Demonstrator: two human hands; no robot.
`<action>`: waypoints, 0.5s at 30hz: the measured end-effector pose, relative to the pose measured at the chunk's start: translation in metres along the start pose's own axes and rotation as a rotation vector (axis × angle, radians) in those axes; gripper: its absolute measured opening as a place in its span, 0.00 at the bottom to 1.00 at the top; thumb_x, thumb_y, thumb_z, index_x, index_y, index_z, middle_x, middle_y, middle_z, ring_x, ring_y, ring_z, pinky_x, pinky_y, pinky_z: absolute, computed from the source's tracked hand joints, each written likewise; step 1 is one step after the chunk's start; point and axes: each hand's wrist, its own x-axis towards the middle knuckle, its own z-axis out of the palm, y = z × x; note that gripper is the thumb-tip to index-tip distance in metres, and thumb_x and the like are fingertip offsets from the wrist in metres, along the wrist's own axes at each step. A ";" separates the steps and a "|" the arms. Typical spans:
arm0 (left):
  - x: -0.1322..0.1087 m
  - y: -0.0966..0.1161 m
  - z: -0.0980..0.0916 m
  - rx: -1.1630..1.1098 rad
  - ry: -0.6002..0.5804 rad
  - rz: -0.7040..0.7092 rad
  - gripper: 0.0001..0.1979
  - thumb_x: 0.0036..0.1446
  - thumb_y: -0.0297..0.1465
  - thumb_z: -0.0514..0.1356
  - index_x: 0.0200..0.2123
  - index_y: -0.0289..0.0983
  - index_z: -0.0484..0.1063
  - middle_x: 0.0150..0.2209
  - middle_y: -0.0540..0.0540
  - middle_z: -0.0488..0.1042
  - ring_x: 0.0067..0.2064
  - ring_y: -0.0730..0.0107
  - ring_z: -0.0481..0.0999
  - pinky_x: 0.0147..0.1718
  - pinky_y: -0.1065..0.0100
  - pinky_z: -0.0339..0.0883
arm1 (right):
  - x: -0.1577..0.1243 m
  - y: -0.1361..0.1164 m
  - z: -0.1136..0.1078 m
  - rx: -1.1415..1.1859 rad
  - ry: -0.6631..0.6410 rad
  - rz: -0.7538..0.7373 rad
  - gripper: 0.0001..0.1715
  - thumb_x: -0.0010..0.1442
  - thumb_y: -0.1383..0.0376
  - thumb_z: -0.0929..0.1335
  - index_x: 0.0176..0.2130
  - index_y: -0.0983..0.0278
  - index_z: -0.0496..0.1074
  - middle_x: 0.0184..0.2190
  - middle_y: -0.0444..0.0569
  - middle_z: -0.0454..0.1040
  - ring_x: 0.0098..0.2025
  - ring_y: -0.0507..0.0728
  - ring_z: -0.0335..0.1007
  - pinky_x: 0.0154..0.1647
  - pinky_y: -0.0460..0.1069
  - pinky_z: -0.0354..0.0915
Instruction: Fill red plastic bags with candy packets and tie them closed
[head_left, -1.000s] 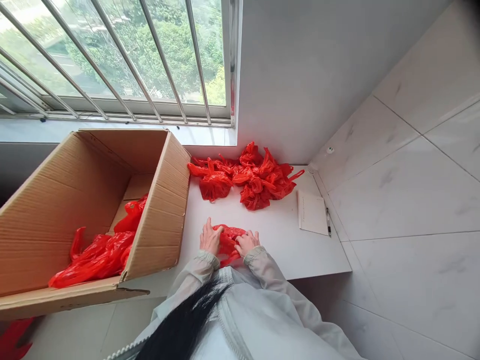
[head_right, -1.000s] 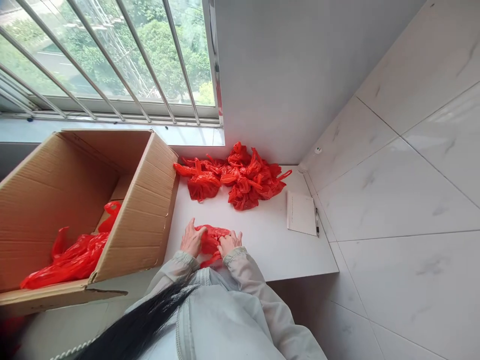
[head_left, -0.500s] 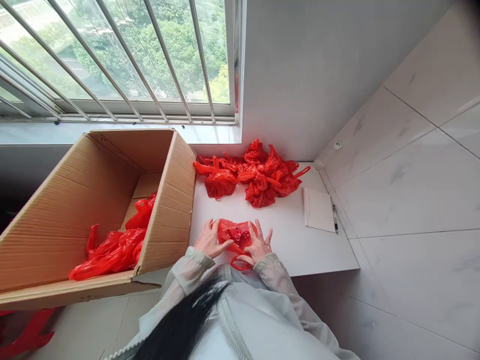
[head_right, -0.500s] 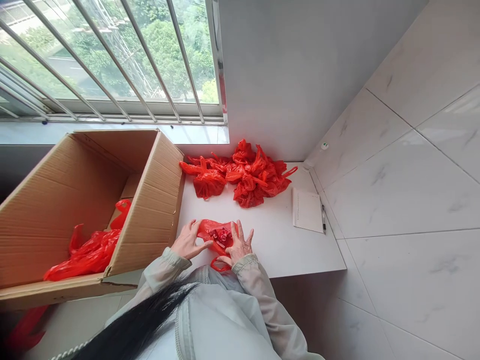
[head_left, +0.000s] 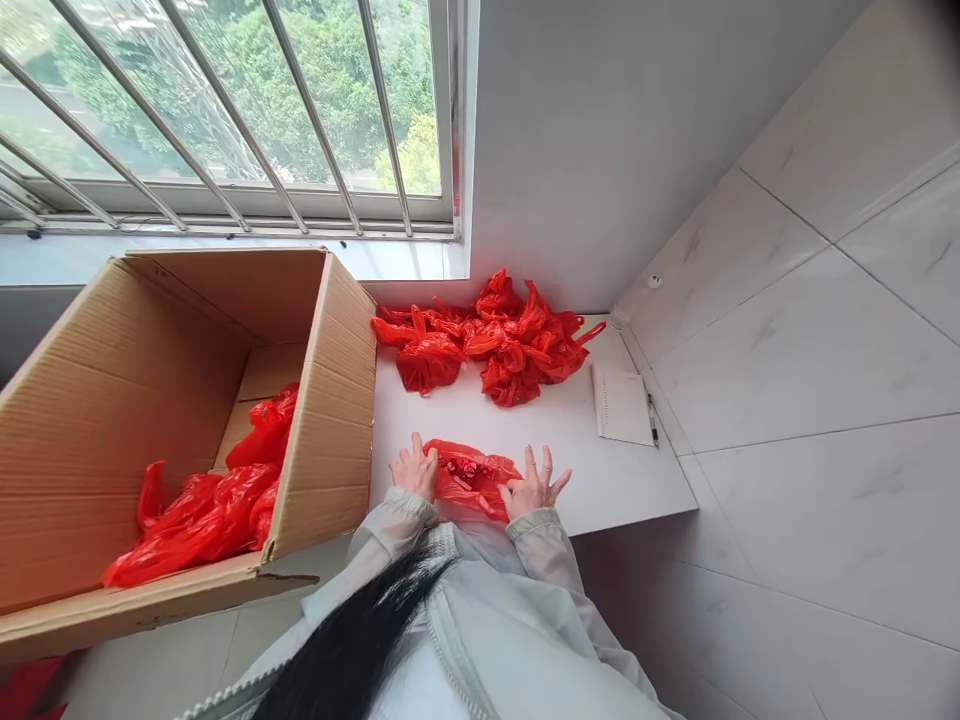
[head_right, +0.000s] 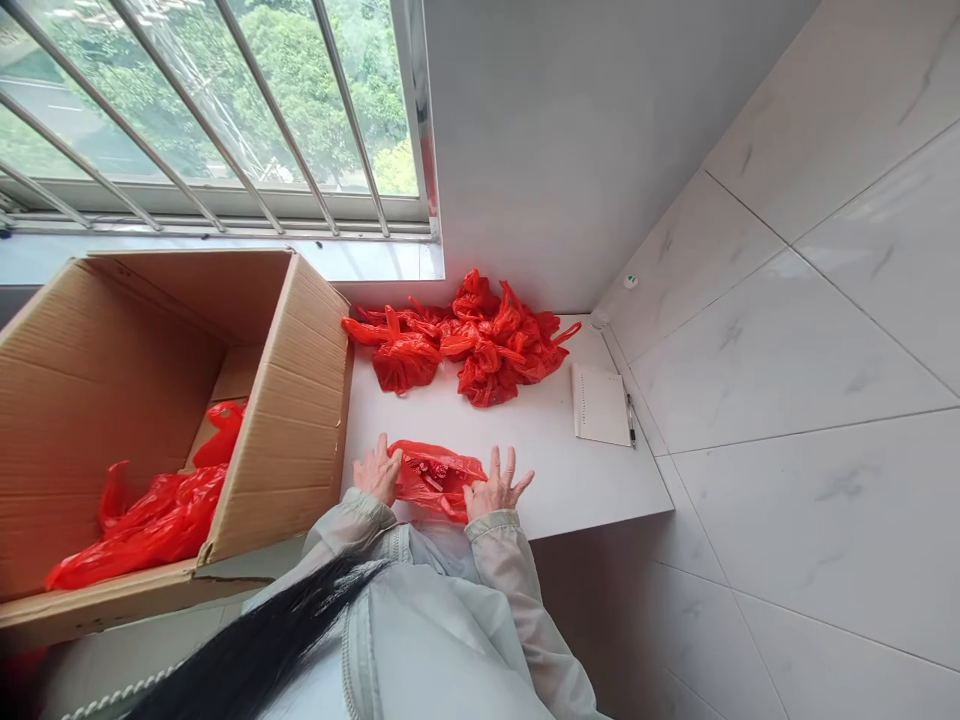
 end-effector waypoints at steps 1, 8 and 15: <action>-0.003 -0.001 -0.002 -0.018 -0.028 0.004 0.25 0.52 0.19 0.62 0.55 0.36 0.70 0.68 0.24 0.49 0.53 0.37 0.74 0.47 0.46 0.69 | 0.001 0.004 -0.002 -0.013 0.013 0.039 0.07 0.58 0.66 0.72 0.37 0.63 0.82 0.71 0.57 0.49 0.72 0.77 0.31 0.62 0.80 0.26; -0.028 -0.010 -0.016 -0.089 -0.142 -0.012 0.40 0.52 0.23 0.64 0.67 0.46 0.57 0.70 0.21 0.39 0.42 0.39 0.81 0.40 0.51 0.74 | 0.003 0.013 -0.029 -0.064 -0.001 0.142 0.35 0.42 0.67 0.79 0.50 0.64 0.74 0.72 0.67 0.29 0.71 0.79 0.26 0.60 0.81 0.31; -0.026 -0.008 -0.027 -0.079 -0.164 -0.007 0.47 0.50 0.26 0.68 0.69 0.46 0.50 0.70 0.20 0.36 0.44 0.42 0.81 0.42 0.52 0.74 | 0.006 0.011 -0.053 -0.149 -0.069 0.100 0.38 0.44 0.65 0.78 0.54 0.64 0.72 0.72 0.67 0.27 0.72 0.78 0.28 0.60 0.81 0.35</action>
